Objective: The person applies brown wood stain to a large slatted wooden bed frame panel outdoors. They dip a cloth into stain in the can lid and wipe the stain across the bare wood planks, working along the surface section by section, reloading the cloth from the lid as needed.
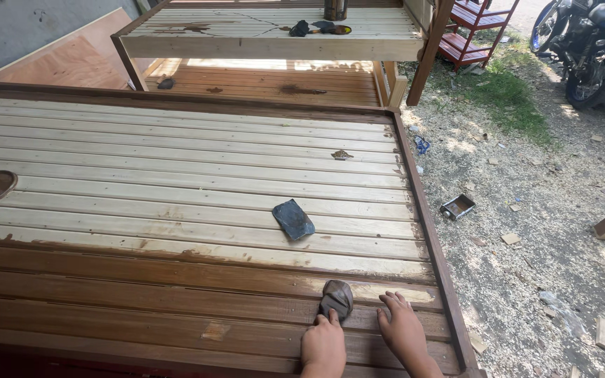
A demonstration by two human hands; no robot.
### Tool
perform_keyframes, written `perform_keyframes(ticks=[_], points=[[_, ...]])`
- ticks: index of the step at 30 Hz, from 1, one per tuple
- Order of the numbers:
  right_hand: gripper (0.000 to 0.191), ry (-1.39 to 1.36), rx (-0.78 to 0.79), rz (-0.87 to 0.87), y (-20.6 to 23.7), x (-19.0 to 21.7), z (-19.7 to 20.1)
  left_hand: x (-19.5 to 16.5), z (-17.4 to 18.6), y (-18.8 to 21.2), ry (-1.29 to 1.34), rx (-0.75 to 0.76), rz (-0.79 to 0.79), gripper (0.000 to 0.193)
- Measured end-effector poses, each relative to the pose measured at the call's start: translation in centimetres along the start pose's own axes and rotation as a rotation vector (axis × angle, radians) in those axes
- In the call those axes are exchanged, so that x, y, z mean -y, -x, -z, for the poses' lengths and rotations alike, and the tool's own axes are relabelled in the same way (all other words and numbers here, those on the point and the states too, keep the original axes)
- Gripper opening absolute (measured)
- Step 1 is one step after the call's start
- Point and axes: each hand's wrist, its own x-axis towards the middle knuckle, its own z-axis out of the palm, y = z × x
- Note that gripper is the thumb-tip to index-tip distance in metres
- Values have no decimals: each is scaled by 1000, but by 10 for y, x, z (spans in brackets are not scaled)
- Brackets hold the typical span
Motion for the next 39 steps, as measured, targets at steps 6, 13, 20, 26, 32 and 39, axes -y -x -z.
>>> perform_keyframes(ticks=[6,13,20,26,32,39], points=[[40,-16,2,-20,-1,-15,11,127,27,3,-6,-20,304,40],[40,16,-11,-36,9,-44,24,89,43,0,100,-88,543,40],[42,3,5,-104,21,-58,39,-92,19,-2,-18,-28,-79,53],[42,-6,-10,-124,22,-75,61,-17,24,-10,-6,-64,46,37],[42,-8,-24,-96,30,-84,59,62,42,-8,43,-45,332,36],[46,-51,12,-105,43,-71,55,-86,29,-18,21,-33,47,43]])
